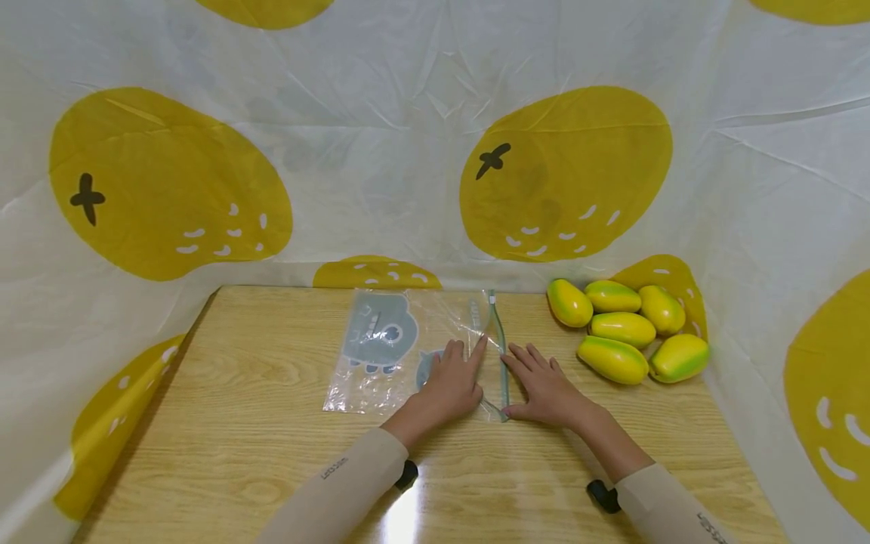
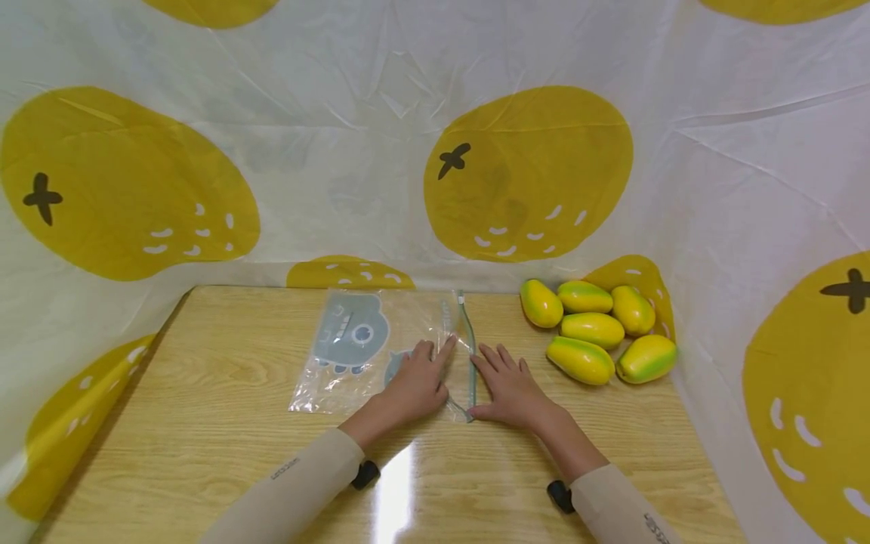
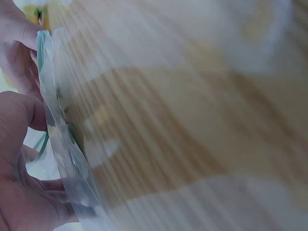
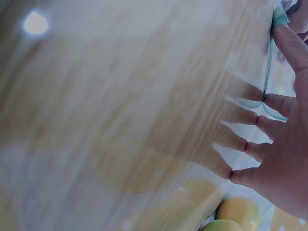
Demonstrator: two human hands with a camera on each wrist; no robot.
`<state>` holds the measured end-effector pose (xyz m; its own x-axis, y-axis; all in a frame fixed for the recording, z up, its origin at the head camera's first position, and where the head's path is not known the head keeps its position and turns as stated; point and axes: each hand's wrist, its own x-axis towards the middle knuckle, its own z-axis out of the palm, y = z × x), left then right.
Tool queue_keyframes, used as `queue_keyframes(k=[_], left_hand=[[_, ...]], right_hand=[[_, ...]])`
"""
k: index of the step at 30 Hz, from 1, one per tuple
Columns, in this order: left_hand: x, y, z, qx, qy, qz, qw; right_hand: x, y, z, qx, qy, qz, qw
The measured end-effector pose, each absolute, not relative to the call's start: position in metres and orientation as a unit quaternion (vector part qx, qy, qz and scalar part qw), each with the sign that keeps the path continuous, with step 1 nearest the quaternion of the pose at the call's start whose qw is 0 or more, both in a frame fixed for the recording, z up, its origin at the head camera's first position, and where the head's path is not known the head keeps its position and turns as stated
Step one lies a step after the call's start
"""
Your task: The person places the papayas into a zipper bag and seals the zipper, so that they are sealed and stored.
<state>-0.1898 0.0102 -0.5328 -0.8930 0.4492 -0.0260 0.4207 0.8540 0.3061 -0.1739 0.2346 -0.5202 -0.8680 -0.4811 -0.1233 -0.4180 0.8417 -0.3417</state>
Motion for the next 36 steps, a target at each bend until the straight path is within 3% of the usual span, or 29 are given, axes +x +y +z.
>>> queue_keyframes(k=[36], left_hand=[[-0.184,0.029,-0.527,0.168,0.978,0.075,0.095]], right_hand=[[-0.173,0.229,-0.514,-0.223,0.953,-0.168,0.118]])
